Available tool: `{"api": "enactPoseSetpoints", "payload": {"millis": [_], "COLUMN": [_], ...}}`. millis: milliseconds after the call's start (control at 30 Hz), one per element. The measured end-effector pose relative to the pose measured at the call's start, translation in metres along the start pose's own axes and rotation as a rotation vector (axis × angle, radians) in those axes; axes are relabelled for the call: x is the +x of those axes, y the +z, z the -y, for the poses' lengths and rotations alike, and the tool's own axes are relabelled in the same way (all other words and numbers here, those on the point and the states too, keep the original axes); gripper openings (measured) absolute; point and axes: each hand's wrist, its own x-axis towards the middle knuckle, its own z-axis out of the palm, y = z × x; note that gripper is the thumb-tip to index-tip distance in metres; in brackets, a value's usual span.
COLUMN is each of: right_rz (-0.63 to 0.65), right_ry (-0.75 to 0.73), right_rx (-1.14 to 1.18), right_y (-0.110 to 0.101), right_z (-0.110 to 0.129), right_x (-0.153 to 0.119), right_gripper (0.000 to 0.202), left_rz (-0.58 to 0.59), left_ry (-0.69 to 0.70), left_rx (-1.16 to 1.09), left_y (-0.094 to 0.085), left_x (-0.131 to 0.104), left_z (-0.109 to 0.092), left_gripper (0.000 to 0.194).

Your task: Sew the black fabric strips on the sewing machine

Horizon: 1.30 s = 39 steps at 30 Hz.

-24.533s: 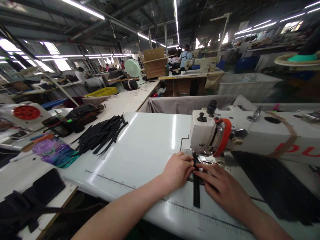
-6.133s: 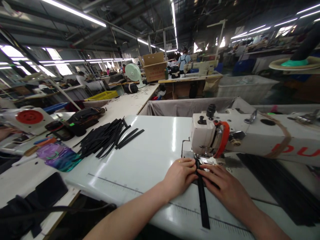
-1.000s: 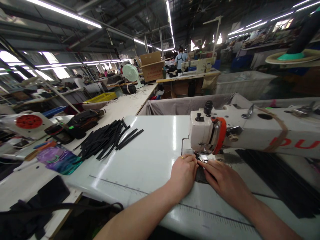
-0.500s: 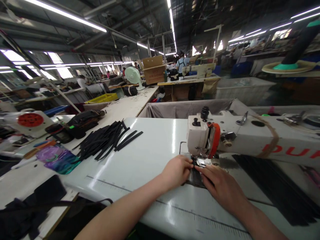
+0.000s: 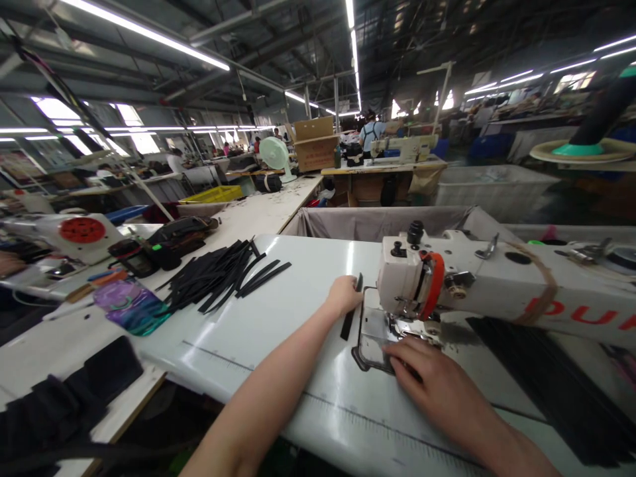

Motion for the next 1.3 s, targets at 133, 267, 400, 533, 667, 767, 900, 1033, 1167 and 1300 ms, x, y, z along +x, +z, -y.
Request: {"api": "enactPoseSetpoints", "payload": {"millis": [133,267,400,533,667,767,900,1033,1167,1300], "right_rz": [0.048,0.216,0.365,0.388,0.395,0.412,0.441,0.366,0.156,0.066], "right_ry": [0.165,0.204,0.219,0.267,0.296,0.298,0.268,0.318,0.403,0.433], "right_rx": [0.259,0.718,0.999,1.111,1.134,1.115,1.095,1.049,0.928,0.908], "right_y": [0.006,0.014,0.011,0.008,0.008,0.007,0.003,0.006,0.009,0.007], "right_z": [0.027,0.038,0.037,0.028,0.023,0.025,0.028,0.025,0.027,0.036], "right_x": [0.022,0.032,0.021,0.010,0.008,0.009,0.011,0.011,0.008,0.007], "right_gripper": [0.037,0.050,0.048,0.047,0.045,0.046,0.048,0.046,0.042,0.041], "left_rz": [0.178,0.588,0.746,0.786,0.842,0.855,0.870,0.832,0.840,0.863], "left_ry": [-0.005,0.127,0.196,0.213,0.216,0.193,0.162,0.233,0.273,0.194], "left_rx": [-0.256,-0.990,-1.136,-1.260,-1.276,-1.277,-1.284,-1.275,-1.264,-1.244], "left_y": [-0.034,-0.047,-0.047,-0.048,-0.049,-0.049,-0.050,-0.049,-0.047,-0.044], "left_x": [-0.038,-0.074,-0.082,-0.080,-0.082,-0.085,-0.086,-0.087,-0.087,-0.088], "left_z": [0.020,0.023,0.020,0.018,0.017,0.016,0.014,0.012,0.011,0.011], "left_gripper": [0.026,0.037,0.034,0.035,0.039,0.042,0.046,0.036,0.038,0.043]}}
